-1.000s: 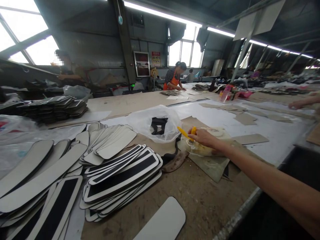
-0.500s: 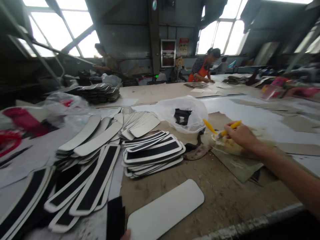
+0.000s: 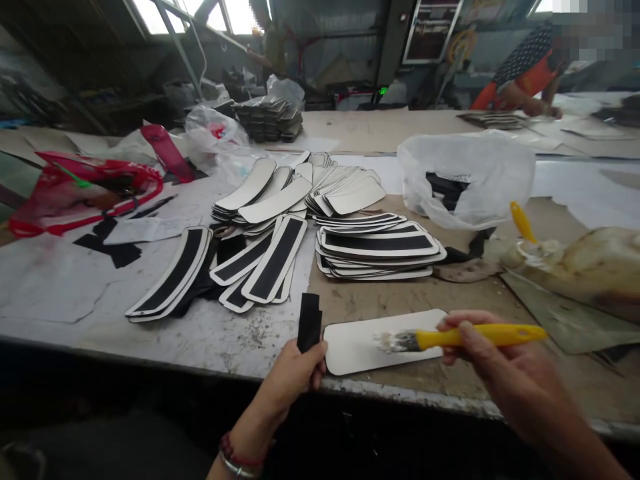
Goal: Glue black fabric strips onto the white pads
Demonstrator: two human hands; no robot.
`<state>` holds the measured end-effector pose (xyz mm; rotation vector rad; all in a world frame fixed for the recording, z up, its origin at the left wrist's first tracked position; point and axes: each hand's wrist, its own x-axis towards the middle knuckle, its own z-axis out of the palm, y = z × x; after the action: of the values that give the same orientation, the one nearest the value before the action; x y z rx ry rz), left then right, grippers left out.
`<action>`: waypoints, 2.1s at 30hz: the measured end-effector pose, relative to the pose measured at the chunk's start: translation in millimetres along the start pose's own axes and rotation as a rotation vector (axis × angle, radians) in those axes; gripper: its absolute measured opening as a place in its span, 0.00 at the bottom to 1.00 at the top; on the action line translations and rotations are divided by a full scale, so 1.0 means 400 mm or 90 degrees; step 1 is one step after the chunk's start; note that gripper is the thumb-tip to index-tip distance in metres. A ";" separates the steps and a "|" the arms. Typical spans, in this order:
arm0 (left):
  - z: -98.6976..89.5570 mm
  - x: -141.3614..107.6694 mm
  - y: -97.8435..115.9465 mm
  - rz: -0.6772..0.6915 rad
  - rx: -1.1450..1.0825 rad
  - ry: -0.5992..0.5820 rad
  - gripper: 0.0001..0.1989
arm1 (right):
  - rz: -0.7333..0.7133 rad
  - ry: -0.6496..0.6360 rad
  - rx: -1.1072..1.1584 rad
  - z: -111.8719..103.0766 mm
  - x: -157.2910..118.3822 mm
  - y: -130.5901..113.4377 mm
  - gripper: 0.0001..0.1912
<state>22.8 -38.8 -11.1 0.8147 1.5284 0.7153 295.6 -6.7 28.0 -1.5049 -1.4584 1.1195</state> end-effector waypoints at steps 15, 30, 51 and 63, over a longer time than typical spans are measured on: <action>-0.012 0.003 -0.024 0.026 -0.005 -0.029 0.19 | -0.061 0.045 -0.084 0.101 -0.015 -0.004 0.17; -0.008 0.000 -0.036 0.033 0.040 0.001 0.24 | -0.179 0.183 -0.381 -0.071 -0.012 0.032 0.13; 0.112 -0.170 0.017 0.117 -0.243 -0.182 0.26 | 0.117 -0.456 0.359 0.236 -0.089 -0.106 0.16; 0.235 -0.195 -0.082 0.069 -0.197 -0.083 0.32 | 0.122 -0.160 0.204 0.156 -0.178 0.003 0.18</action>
<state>117.2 -122.6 -4.3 0.6987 1.2266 0.9335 239.4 -81.4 12.0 -1.3314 -1.2378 1.6236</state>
